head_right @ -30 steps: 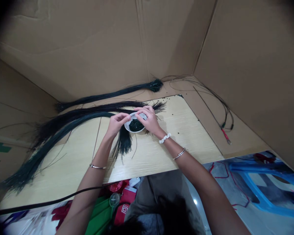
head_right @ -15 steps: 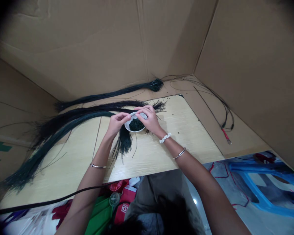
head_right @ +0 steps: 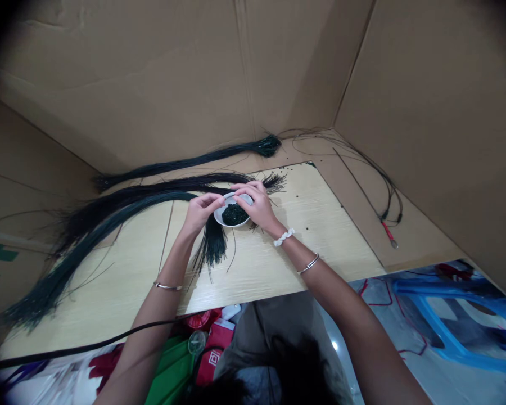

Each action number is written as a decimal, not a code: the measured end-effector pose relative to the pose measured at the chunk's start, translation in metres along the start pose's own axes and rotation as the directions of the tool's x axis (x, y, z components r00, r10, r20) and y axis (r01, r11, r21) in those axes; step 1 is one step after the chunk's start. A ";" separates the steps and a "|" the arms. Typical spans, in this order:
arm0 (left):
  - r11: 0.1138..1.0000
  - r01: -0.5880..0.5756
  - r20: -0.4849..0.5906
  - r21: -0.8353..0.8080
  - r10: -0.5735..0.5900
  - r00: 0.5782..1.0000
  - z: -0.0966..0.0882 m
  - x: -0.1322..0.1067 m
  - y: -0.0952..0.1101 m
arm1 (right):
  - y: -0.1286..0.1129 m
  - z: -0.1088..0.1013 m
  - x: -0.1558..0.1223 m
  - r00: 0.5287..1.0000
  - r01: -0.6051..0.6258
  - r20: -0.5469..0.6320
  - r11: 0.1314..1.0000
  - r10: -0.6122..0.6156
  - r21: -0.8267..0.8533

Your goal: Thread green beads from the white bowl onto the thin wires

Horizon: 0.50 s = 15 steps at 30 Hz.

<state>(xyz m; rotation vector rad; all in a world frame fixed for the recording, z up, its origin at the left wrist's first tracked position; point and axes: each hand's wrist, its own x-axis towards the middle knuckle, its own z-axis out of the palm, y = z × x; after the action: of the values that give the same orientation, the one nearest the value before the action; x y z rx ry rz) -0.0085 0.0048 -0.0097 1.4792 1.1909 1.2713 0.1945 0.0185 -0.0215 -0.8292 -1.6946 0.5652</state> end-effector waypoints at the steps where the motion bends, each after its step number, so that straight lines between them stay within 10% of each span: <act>1: 1.000 -0.003 -0.003 -0.001 0.003 1.000 0.000 0.000 0.000 | 0.001 0.001 0.000 1.000 0.007 -0.002 1.000 -0.007 0.002; 15: 1.000 -0.023 0.007 0.020 0.023 1.000 0.000 0.001 -0.004 | 0.011 0.004 -0.002 0.999 0.010 0.051 1.000 -0.009 -0.009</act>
<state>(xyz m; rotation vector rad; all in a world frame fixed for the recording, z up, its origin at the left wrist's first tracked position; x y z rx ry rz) -0.0090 0.0068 -0.0138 1.5150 1.1885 1.2719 0.1937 0.0242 -0.0321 -0.8192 -1.7482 0.5766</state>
